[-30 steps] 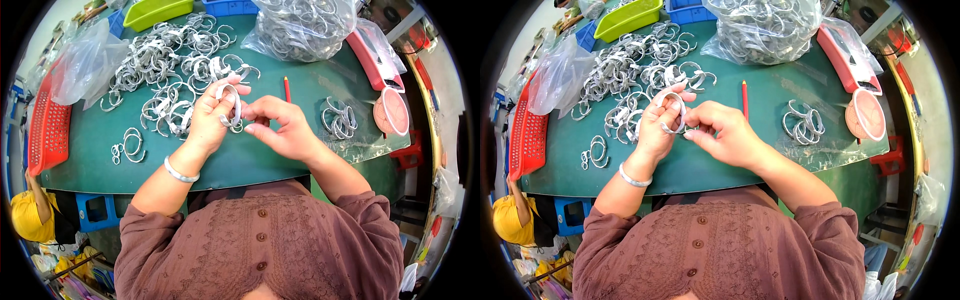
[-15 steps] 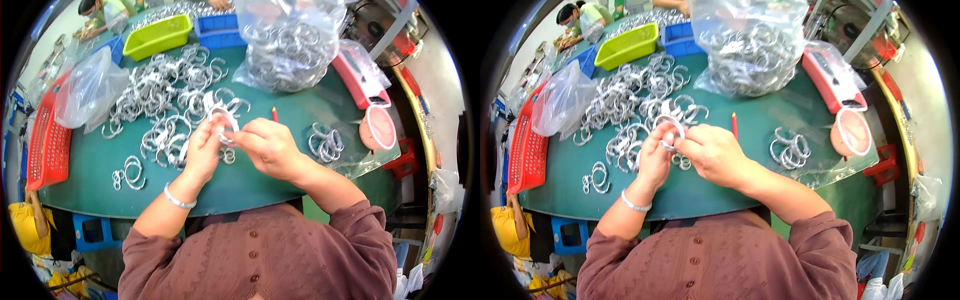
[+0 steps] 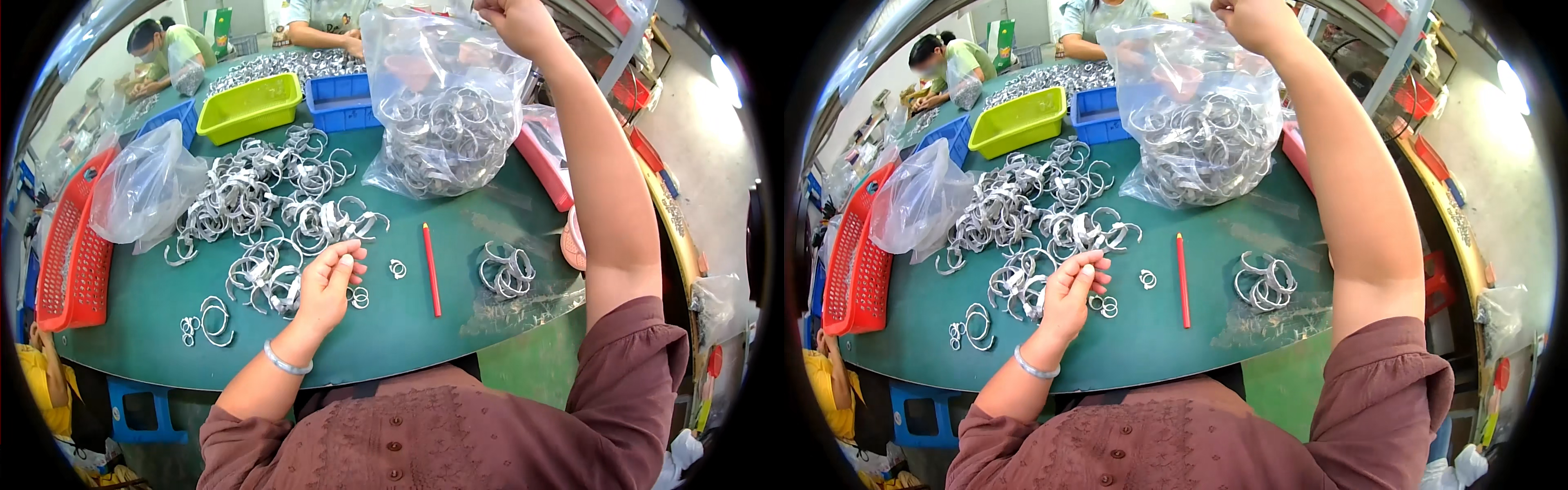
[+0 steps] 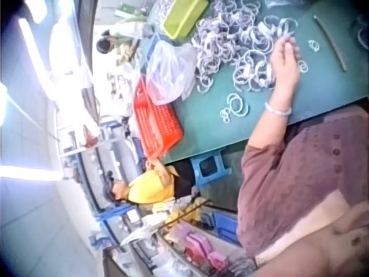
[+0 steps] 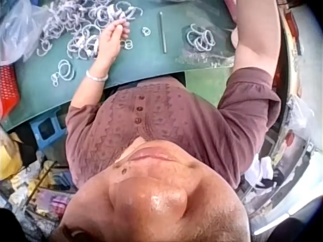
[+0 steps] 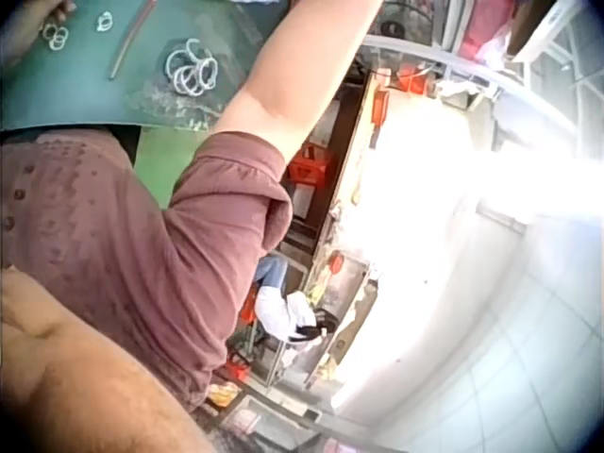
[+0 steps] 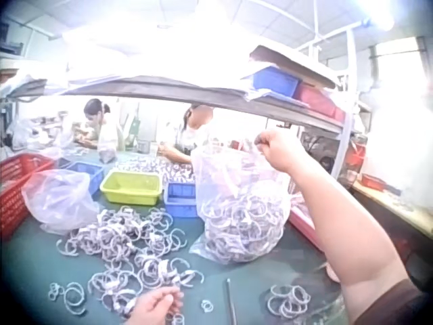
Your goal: The person assembles metal hoops by hand at a workstation, picking up individual metal rings and small white plastic components, fitting them together, and occasionally using a red pencil to mark or adjust the assembly.
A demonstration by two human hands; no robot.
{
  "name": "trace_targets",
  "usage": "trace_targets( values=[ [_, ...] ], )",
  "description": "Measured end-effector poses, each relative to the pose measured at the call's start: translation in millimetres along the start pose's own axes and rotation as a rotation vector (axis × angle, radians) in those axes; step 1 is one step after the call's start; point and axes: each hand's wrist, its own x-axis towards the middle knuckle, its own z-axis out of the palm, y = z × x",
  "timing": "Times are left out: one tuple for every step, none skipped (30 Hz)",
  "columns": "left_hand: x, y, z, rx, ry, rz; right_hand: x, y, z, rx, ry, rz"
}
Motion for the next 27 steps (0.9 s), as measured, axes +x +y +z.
trace_targets(
  values=[
    [-1, 1, -1, 0.010, 0.009, 0.010, -1, -5, -3, -0.022, -0.006, 0.007],
    [0, 1, -1, 0.007, 0.026, 0.034, -2, -3, -2, -0.010, 0.055, -0.032],
    [0, 3, -3, 0.009, 0.058, 0.051, -7, -10, 4, 0.037, 0.124, -0.083],
    [0, 5, -4, 0.011, 0.085, 0.065, -15, -21, 3, 0.082, 0.191, -0.128],
    [0, 5, -5, -0.015, 0.113, 0.100, -23, -33, 3, 0.139, 0.189, -0.125],
    [0, 7, -6, -0.009, 0.137, 0.112, -35, -44, 4, 0.162, 0.192, -0.131],
    [1, 7, -6, -0.046, 0.160, 0.133, -46, -52, 12, 0.219, 0.208, -0.156],
    [1, 7, -8, -0.082, 0.184, 0.154, -61, -58, 24, 0.277, 0.225, -0.179],
    [1, 6, -8, -0.100, 0.191, 0.178, -78, -70, 35, 0.329, 0.180, -0.218],
    [2, 5, -7, -0.130, 0.192, 0.203, -97, -82, 45, 0.375, 0.135, -0.256],
    [1, 5, -9, -0.119, 0.200, 0.209, -115, -94, 57, 0.389, -0.022, -0.266],
    [2, 4, -8, -0.115, 0.196, 0.217, -132, -102, 68, 0.388, -0.178, -0.272],
    [2, 4, -7, -0.099, 0.194, 0.203, -149, -109, 82, 0.343, -0.302, -0.260],
    [2, 3, -6, -0.081, 0.191, 0.188, -164, -116, 97, 0.300, -0.424, -0.247],
    [1, 4, -6, -0.062, 0.191, 0.176, -175, -123, 108, 0.339, -0.524, -0.179],
    [2, 3, -5, -0.053, 0.181, 0.175, -184, -125, 116, 0.371, -0.624, -0.108],
    [2, 3, -4, -0.044, 0.171, 0.174, -192, -123, 126, 0.432, -0.594, -0.079],
    [1, 3, -4, -0.034, 0.165, 0.172, -197, -122, 135, 0.496, -0.565, -0.053],
    [1, 3, -4, -0.027, 0.162, 0.177, -200, -121, 141, 0.559, -0.535, -0.026],
    [1, 2, -4, -0.020, 0.161, 0.180, -202, -118, 146, 0.586, -0.524, -0.022],
    [1, 2, -4, -0.014, 0.161, 0.183, -202, -116, 149, 0.612, -0.513, -0.019],
    [1, 1, -4, -0.008, 0.160, 0.186, -203, -116, 150, 0.637, -0.502, -0.016],
    [1, 1, -4, 0.001, 0.159, 0.188, -204, -116, 151, 0.669, -0.491, -0.026],
    [0, 0, -3, 0.008, 0.159, 0.189, -206, -117, 150, 0.701, -0.482, -0.036],
    [0, 0, -3, 0.016, 0.159, 0.190, -208, -117, 150, 0.732, -0.473, -0.046],
    [0, 0, -2, 0.030, 0.161, 0.192, -209, -117, 148, 0.716, -0.486, -0.048],
    [0, 1, -2, 0.046, 0.166, 0.193, -209, -118, 144, 0.703, -0.500, -0.051]
  ],
)
